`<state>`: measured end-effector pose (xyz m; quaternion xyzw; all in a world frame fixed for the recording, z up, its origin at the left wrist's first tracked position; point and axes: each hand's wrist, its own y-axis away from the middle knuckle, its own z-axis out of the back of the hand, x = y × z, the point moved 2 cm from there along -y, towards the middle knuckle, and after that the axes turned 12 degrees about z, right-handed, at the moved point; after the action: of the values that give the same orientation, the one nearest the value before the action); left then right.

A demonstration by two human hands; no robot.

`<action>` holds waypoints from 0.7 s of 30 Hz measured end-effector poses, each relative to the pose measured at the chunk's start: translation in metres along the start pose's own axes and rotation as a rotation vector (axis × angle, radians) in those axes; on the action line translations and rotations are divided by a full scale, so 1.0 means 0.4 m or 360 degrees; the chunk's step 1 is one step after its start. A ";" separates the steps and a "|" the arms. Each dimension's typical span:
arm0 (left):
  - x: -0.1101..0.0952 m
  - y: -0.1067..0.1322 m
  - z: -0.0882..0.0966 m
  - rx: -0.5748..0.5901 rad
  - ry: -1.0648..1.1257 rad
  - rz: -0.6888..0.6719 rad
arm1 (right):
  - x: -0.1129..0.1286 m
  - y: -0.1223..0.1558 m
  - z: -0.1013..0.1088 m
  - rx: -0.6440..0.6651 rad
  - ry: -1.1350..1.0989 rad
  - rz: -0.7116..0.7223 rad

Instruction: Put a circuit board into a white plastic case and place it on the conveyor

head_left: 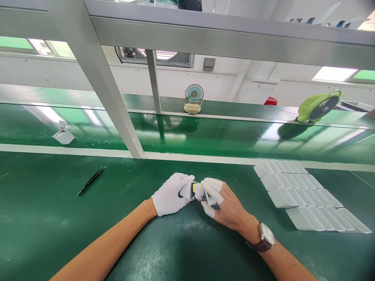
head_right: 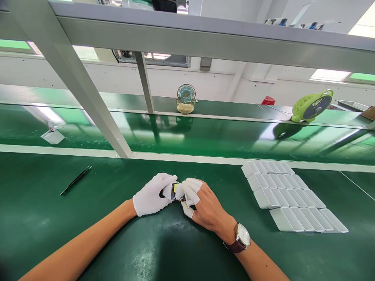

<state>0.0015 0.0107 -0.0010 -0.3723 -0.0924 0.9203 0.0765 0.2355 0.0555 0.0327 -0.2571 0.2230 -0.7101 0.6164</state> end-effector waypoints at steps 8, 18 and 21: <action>0.005 0.000 -0.004 0.0004 -0.0010 -0.0011 | 0.004 0.000 -0.003 0.0019 0.0010 -0.0030; -0.058 -0.028 0.013 0.0116 -0.0272 0.0051 | 0.009 0.011 -0.057 0.0001 -0.0033 -0.0117; -0.074 -0.037 0.002 0.0047 -0.0528 0.0101 | 0.014 0.008 -0.058 0.0006 -0.0105 -0.0239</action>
<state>0.0229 0.0187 0.0226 -0.2167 -0.0785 0.9724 0.0366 0.2223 0.0497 0.0133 -0.2952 0.1812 -0.7459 0.5689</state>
